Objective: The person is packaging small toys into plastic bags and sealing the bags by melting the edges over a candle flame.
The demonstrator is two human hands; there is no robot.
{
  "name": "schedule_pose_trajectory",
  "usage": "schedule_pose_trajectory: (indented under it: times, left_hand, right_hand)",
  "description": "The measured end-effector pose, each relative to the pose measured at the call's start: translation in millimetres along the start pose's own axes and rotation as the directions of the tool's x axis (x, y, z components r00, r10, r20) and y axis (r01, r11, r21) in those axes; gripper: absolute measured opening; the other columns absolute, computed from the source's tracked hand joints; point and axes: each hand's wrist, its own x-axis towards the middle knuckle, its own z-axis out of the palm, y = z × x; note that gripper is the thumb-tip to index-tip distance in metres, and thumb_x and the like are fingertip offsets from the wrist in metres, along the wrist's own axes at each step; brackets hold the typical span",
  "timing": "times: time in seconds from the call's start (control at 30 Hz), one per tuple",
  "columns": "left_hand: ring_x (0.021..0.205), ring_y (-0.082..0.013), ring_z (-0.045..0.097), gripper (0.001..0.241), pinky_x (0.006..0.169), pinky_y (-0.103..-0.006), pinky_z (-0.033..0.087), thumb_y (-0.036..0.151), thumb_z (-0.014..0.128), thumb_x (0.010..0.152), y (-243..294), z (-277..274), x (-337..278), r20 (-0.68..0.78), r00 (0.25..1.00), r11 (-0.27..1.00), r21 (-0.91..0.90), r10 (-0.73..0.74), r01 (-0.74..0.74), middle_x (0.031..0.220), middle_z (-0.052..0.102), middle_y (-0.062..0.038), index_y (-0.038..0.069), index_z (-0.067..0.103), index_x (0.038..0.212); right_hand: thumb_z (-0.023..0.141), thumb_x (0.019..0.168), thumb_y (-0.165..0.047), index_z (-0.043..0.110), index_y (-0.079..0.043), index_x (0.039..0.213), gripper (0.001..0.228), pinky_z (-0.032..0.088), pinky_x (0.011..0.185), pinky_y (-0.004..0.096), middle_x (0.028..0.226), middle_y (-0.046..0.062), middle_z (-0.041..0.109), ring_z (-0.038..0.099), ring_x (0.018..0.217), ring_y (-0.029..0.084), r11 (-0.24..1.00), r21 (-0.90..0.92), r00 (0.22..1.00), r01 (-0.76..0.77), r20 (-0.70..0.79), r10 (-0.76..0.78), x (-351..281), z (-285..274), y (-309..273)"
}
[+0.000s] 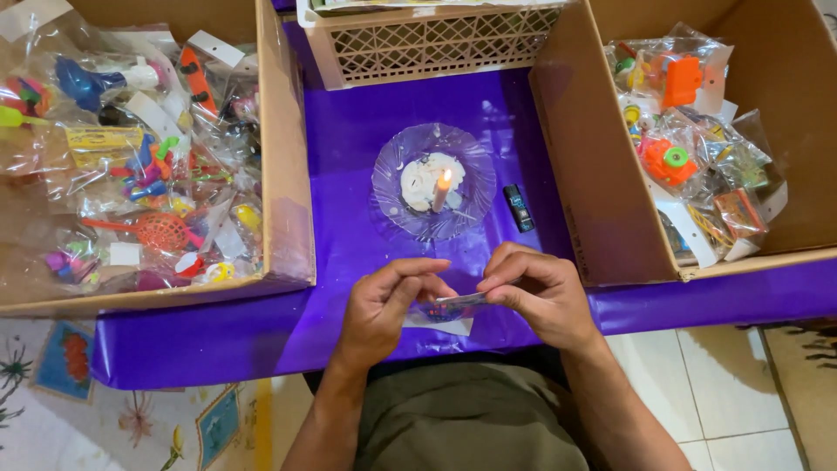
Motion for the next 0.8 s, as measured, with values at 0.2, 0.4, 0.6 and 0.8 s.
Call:
schedule_pose_trajectory:
  times: [0.2,0.4,0.6,0.8]
  left_hand:
    - [0.077,-0.0164,0.064,0.023,0.072,-0.0316,0.056,0.015,0.075,0.093,15,1,13,0.221,0.96,0.979,0.07,0.175,-0.194,0.104,0.075,-0.01,0.009,0.077,0.116]
    - [0.093,-0.0275,0.06,0.013,0.085,-0.0382,0.052,0.028,0.08,0.089,19,-6,14,0.244,0.934,0.938,0.166,0.261,-0.305,0.114,0.07,-0.01,0.015,0.078,0.089]
    - [0.077,-0.0273,0.07,0.006,0.084,-0.0416,0.055,0.011,0.08,0.088,40,-8,15,0.195,0.95,0.888,0.348,0.245,-0.301,0.08,0.072,-0.004,0.01,0.074,0.091]
    - [0.07,-0.0276,0.071,0.006,0.071,-0.0388,0.056,0.009,0.078,0.088,47,-7,17,0.158,0.98,0.904,0.392,0.118,-0.172,0.075,0.071,-0.007,0.011,0.075,0.093]
  right_hand:
    - [0.085,0.078,-0.004,0.068,0.008,0.089,0.024,0.052,0.064,0.034,0.079,0.019,0.068,0.064,0.072,0.024,0.968,0.245,0.997,-0.062,-0.026,0.07,-8,9,25]
    - [0.083,0.084,-0.012,0.065,0.007,0.099,0.03,0.05,0.058,0.024,0.078,0.015,0.071,0.062,0.067,0.014,0.93,0.291,0.962,-0.224,-0.088,0.259,-13,36,32]
    - [0.066,0.098,-0.04,0.065,0.012,0.105,0.052,0.045,0.062,0.025,0.094,0.024,0.062,0.055,0.076,0.019,0.975,0.219,0.983,0.026,-0.185,0.015,-16,36,19]
    - [0.076,0.087,0.0,0.069,0.008,0.09,0.012,0.045,0.059,0.025,0.083,0.019,0.066,0.057,0.07,0.017,0.994,0.093,0.958,-0.056,-0.276,0.079,-18,49,15]
